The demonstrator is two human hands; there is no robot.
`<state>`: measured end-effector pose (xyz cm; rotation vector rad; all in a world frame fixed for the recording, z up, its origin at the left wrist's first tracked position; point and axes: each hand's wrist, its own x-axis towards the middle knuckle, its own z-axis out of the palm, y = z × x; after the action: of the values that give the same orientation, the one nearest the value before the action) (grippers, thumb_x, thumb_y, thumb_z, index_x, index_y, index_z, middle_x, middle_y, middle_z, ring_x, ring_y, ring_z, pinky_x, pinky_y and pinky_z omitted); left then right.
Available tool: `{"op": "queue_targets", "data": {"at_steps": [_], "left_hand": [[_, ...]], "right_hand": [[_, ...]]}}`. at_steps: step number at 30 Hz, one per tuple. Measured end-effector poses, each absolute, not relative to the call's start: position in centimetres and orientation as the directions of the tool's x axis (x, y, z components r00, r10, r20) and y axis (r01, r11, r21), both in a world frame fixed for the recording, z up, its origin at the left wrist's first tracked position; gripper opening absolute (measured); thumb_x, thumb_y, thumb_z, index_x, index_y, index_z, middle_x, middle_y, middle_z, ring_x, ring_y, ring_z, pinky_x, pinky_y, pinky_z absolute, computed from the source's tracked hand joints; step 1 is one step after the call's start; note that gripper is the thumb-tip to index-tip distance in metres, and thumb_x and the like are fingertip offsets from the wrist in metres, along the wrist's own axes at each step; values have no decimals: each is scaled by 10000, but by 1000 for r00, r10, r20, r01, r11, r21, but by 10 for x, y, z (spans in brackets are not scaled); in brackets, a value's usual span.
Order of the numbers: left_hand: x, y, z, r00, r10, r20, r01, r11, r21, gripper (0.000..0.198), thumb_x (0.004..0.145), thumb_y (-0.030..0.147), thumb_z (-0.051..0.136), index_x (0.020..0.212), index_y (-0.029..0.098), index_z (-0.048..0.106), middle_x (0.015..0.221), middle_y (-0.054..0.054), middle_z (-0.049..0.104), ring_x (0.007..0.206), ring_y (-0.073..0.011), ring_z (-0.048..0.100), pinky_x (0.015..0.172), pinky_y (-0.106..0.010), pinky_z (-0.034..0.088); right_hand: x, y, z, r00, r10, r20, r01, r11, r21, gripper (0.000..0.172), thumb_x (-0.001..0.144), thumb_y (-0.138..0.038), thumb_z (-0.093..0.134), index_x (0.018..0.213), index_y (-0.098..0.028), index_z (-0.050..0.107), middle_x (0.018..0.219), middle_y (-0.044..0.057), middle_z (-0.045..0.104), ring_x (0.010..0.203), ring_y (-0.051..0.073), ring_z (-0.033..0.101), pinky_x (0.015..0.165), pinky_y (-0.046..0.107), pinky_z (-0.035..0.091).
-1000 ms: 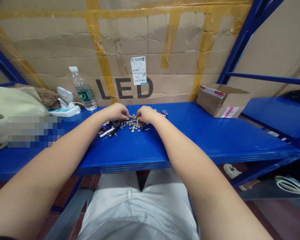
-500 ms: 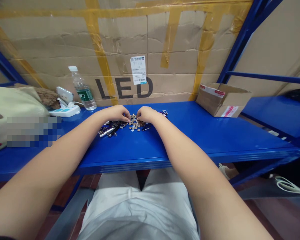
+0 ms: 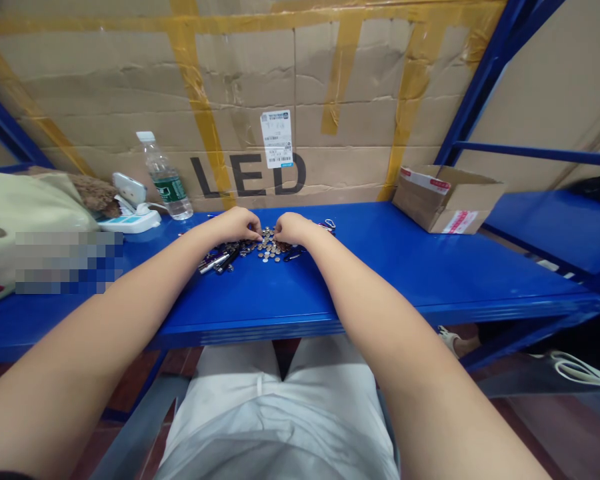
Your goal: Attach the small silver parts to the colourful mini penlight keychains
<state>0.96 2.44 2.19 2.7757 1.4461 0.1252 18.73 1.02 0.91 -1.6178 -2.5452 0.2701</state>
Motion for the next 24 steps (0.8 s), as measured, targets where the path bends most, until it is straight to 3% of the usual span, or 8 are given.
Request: {"op": "queue_targets", "data": {"at_steps": [11, 17, 24], "left_hand": [[28, 4, 27, 625, 776, 85, 777, -629, 32, 248, 777, 358, 583, 882, 194, 736, 855, -32, 720, 729, -154, 599, 636, -242, 379], [45, -11, 27, 553, 832, 55, 833, -552, -29, 248, 743, 378, 625, 829, 170, 730, 760, -51, 696, 658, -167, 586, 571, -256, 364], [43, -7, 24, 498, 864, 75, 867, -497, -30, 230, 712, 365, 664, 823, 176, 731, 824, -59, 706, 752, -194, 614, 623, -258, 396]], "right_hand": [[188, 7, 10, -359, 933, 28, 895, 353, -272, 259, 752, -407, 635, 847, -177, 706, 799, 96, 697, 783, 202, 630, 712, 276, 449], [190, 12, 7, -382, 924, 20, 893, 375, -251, 256, 722, -392, 653, 867, -187, 707, 855, 84, 706, 803, 205, 632, 714, 274, 445], [189, 14, 4, -398, 915, 62, 878, 399, -263, 253, 709, -379, 673, 865, -183, 711, 849, 87, 711, 783, 205, 634, 707, 273, 447]]}}
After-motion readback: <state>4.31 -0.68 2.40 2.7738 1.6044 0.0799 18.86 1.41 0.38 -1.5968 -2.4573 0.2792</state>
